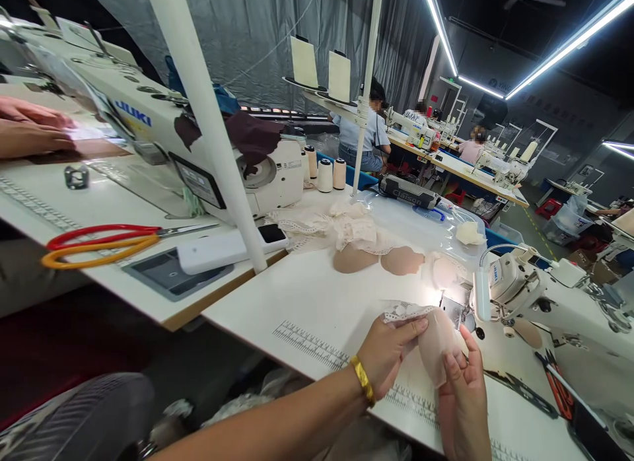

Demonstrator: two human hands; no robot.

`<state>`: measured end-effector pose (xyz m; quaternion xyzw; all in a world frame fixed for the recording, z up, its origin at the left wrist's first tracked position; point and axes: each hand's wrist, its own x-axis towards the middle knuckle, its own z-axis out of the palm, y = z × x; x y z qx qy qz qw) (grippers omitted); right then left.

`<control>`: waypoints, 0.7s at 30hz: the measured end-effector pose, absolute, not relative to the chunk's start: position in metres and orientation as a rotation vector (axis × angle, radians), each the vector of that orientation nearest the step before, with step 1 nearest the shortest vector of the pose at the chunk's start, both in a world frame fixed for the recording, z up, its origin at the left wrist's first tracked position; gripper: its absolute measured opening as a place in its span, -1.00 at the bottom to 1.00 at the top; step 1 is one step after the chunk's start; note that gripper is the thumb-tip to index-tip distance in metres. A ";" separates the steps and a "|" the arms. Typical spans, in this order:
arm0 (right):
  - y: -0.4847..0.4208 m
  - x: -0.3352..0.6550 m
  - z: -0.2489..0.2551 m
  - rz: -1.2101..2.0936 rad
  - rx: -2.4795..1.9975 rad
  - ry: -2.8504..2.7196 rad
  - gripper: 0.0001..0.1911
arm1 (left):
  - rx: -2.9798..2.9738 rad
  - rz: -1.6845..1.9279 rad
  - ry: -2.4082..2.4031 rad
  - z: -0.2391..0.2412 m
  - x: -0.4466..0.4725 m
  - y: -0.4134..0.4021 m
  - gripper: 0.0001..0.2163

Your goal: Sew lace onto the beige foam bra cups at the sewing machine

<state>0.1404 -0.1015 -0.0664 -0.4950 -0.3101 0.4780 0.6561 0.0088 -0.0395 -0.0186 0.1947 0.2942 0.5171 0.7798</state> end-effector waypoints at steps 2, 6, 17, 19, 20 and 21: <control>-0.101 0.141 -0.066 1.137 -1.104 -0.664 -0.13 | 0.420 1.118 0.635 -0.018 0.008 -0.039 -0.56; -0.101 0.139 -0.061 1.157 -1.076 -0.569 -0.06 | 0.425 1.073 0.615 -0.013 0.005 -0.039 -0.57; -0.105 0.139 -0.059 1.036 -1.081 -0.667 -0.15 | 0.398 0.930 0.626 -0.006 0.015 -0.025 -0.61; -0.107 0.143 -0.062 1.014 -1.130 -0.733 -0.18 | 0.374 0.959 0.628 -0.005 0.015 -0.019 -0.64; -0.108 0.145 -0.063 1.009 -1.147 -0.759 -0.19 | 0.361 0.963 0.632 -0.005 0.015 -0.017 -0.66; -0.109 0.146 -0.064 1.005 -1.155 -0.780 -0.20 | 0.348 0.959 0.637 -0.005 0.015 -0.015 -0.67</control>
